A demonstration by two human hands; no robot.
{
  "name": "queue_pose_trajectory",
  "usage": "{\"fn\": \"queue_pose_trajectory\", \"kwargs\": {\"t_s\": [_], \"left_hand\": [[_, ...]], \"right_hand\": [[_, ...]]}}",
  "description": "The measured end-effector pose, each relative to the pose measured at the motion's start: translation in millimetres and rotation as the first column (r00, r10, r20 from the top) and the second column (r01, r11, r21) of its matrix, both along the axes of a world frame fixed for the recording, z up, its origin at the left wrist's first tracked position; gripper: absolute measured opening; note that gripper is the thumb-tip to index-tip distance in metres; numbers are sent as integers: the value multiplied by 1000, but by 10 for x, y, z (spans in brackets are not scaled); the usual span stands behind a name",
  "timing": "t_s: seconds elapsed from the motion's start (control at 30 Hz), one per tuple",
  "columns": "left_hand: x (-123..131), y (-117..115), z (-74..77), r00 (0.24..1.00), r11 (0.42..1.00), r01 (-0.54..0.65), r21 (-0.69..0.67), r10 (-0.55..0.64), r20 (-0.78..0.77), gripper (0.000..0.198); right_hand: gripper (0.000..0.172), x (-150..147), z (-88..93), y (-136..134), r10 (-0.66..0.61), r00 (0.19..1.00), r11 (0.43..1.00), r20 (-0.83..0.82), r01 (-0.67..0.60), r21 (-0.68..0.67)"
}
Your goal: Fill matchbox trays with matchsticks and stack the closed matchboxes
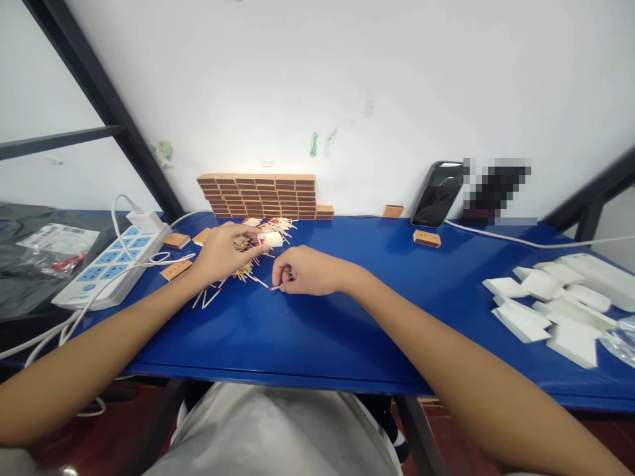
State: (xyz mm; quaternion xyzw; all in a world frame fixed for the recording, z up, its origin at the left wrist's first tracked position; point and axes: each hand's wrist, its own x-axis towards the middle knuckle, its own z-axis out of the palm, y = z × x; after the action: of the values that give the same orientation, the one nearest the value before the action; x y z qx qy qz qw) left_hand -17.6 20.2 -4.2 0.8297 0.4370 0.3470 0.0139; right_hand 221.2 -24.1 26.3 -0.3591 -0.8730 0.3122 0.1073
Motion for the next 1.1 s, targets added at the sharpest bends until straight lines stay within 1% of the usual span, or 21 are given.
{"fn": "queue_pose_trajectory", "kwargs": {"t_s": [0.1, 0.23, 0.4, 0.5, 0.6, 0.73, 0.83, 1.03, 1.1], "left_hand": [[1, -6, 7, 1000, 1000, 6, 1, -6, -2, 31], [6, -21, 24, 1000, 1000, 16, -9, -16, 0, 29], [14, -20, 21, 1000, 1000, 13, -6, -13, -4, 30], [9, -16, 11, 1000, 1000, 17, -4, -17, 3, 29], [3, -17, 9, 1000, 1000, 18, 7, -18, 4, 30], [8, -29, 20, 999, 999, 39, -3, -39, 3, 32], [20, -42, 28, 999, 998, 53, -19, -53, 8, 33], [28, -50, 30, 998, 998, 60, -6, -60, 2, 35], [28, -48, 29, 998, 998, 62, -7, -62, 1, 37]], "right_hand": [[12, 43, -12, 28, -6, 999, 1000, 44, 5, 31], [10, 106, -5, 72, 1, 993, 1000, 116, -2, 9], [14, 45, -13, 30, -23, 997, 998, 77, 18, 65], [8, 20, -9, 4, 8, 996, 997, 92, -15, 76], [11, 51, 16, 11, 40, 989, 997, 140, -50, 66], [11, 121, 58, 50, -23, 981, 998, 195, 12, 55], [10, 149, 62, 75, -67, 977, 997, 202, 56, 59], [13, 160, 24, 92, -79, 978, 991, 195, 56, 119], [10, 155, 20, 87, -74, 977, 992, 200, 52, 113]]}}
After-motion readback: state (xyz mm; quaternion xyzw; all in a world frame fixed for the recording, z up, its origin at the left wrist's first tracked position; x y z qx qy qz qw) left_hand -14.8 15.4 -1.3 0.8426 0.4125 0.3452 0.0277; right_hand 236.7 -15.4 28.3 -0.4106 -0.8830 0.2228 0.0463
